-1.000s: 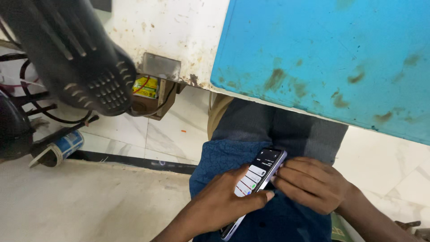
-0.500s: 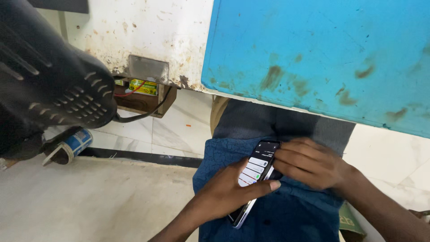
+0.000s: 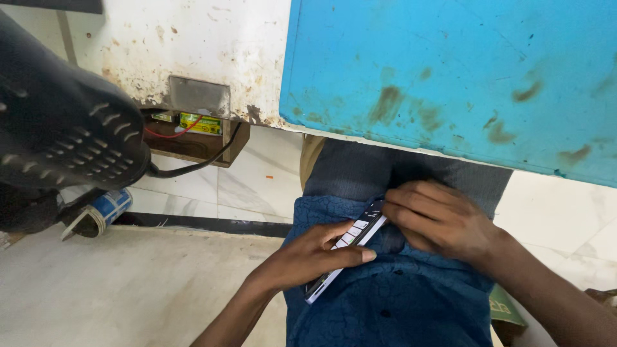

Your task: The person reassembles a disassembled smartphone by connecting internal ribbon cables and placing the back cover onto the chassis. They then power on the device to verify the screen and touch functionality, navigating through the interface before disassembling the phone again.

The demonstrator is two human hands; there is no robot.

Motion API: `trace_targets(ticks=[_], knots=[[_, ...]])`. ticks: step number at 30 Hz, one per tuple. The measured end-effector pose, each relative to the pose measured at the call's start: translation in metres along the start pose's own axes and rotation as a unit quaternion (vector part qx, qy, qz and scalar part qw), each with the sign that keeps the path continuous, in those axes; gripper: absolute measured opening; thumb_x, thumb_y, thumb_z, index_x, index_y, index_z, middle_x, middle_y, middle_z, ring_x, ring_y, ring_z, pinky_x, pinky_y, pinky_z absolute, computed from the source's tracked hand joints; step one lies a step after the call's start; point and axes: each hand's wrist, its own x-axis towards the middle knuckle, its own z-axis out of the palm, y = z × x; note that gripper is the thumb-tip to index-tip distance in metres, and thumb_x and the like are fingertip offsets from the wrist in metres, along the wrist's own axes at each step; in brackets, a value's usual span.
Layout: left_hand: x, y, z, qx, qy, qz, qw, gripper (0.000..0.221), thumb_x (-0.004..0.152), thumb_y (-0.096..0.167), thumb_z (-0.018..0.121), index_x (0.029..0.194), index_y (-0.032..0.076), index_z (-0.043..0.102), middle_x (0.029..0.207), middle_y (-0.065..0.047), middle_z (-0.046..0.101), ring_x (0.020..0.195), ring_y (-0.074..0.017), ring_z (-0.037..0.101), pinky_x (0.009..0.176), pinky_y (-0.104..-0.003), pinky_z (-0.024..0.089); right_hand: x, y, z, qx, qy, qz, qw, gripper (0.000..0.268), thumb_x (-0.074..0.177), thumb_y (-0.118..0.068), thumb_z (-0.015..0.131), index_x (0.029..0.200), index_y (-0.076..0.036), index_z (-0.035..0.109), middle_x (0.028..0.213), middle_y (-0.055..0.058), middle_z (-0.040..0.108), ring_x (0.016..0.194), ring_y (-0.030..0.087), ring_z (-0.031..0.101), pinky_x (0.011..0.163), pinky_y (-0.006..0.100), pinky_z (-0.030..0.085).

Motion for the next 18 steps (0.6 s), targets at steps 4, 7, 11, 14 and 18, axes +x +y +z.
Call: trace_targets(ticks=[4,7,11,14,18], knots=[[0.001,-0.006,-0.006,0.005,-0.02,0.015,1.0,0.036,0.091,0.042,0.072,0.102,0.008,0.068,0.067,0.008,0.045,0.063,-0.0045,0.04,0.053,-0.026,0.031,0.005,-0.005,0.003,0.006,0.021,0.017,1.0,0.025,0.078,-0.005,0.08,0.101,-0.001,0.07,0.104,0.014,0.07,0.091,0.026,0.069,0.079,0.037,0.059],[0.002,-0.009,-0.01,0.004,-0.034,0.017,0.999,0.039,0.092,0.039,0.072,0.111,0.005,0.07,0.068,0.007,0.046,0.064,-0.0047,0.041,0.053,-0.026,0.032,0.008,-0.007,0.002,0.012,0.028,0.02,0.999,0.024,0.076,-0.004,0.081,0.097,0.0,0.071,0.101,0.014,0.07,0.089,0.027,0.069,0.076,0.037,0.059],[0.001,-0.008,-0.013,-0.019,-0.058,0.038,0.997,0.058,0.09,0.033,0.071,0.143,0.013,0.059,0.073,0.01,0.051,0.068,-0.0029,0.044,0.058,-0.024,0.037,0.009,-0.011,0.005,0.026,0.042,0.047,0.998,0.023,0.075,-0.006,0.084,0.093,-0.001,0.07,0.1,0.013,0.07,0.087,0.026,0.07,0.074,0.035,0.059],[0.001,-0.013,-0.016,-0.034,-0.074,0.058,0.995,0.063,0.092,0.029,0.072,0.15,0.009,0.056,0.078,0.011,0.05,0.073,-0.0031,0.043,0.061,-0.024,0.036,0.007,-0.012,0.009,0.038,0.048,0.07,0.996,0.024,0.073,-0.007,0.085,0.091,-0.003,0.07,0.1,0.013,0.07,0.09,0.027,0.071,0.077,0.035,0.059],[0.005,-0.025,-0.021,-0.045,-0.09,0.069,0.992,0.059,0.093,0.028,0.073,0.147,0.006,0.061,0.082,0.009,0.048,0.076,-0.0042,0.044,0.064,-0.024,0.037,0.006,-0.015,0.015,0.053,0.058,0.099,0.992,0.023,0.073,-0.007,0.085,0.091,-0.004,0.07,0.1,0.011,0.071,0.093,0.026,0.072,0.078,0.036,0.061]])
